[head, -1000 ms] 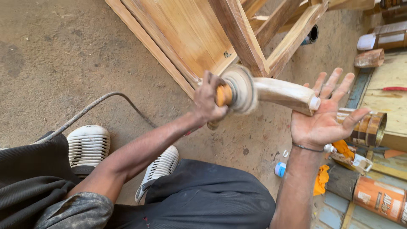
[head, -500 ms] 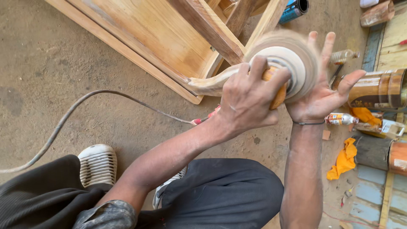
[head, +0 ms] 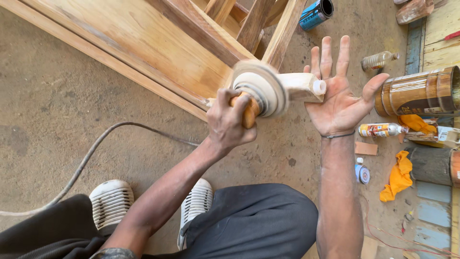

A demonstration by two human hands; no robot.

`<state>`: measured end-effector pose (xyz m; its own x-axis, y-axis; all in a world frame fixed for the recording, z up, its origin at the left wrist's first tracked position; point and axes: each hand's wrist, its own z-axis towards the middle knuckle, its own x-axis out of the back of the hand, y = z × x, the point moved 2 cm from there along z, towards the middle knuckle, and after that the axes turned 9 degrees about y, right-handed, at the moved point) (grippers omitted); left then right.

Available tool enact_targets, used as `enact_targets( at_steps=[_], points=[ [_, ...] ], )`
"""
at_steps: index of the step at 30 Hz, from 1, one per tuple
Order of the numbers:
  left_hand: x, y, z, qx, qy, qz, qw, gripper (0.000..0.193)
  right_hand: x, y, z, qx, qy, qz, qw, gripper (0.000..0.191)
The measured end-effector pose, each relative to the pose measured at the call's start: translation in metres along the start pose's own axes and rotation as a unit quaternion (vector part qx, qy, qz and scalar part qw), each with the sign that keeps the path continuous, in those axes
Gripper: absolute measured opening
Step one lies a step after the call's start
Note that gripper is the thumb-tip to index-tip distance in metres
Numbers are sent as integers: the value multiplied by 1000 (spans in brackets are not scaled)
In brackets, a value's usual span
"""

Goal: The person uses a handheld orbital sander to smooth the curved leg and side rails of a wooden chair or bed frame. They reposition the furniture and adjust their grip to reach different sections of the leg and frame.

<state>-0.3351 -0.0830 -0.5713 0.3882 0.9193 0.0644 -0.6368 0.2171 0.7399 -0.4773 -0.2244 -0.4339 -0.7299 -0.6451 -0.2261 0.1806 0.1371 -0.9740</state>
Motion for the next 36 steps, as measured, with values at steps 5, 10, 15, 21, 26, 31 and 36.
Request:
enact_targets(
  at_steps=[5, 10, 15, 21, 26, 31, 36],
  points=[
    [-1, 12, -1, -5, -11, -6, 1000, 45, -4, 1, -1, -87, 47, 426, 899, 106],
    [-12, 43, 47, 11, -109, -36, 993, 57, -14, -4, -4, -64, 14, 278, 958, 103],
    [-20, 64, 134, -39, -194, -79, 977, 77, -18, -4, -4, -49, 81, 382, 919, 103],
    [-33, 52, 146, 15, -286, -107, 952, 78, -14, 1, -5, -42, 91, 405, 909, 103],
    [-14, 11, 112, 32, -254, -99, 961, 82, -11, 10, -1, -56, 91, 377, 920, 101],
    [6, -4, 43, 86, -150, -65, 983, 75, -9, 15, 3, -69, 69, 418, 903, 102],
    [0, -5, -11, 141, -56, -57, 987, 59, 18, 22, 1, -64, 89, 434, 894, 100]
  ],
)
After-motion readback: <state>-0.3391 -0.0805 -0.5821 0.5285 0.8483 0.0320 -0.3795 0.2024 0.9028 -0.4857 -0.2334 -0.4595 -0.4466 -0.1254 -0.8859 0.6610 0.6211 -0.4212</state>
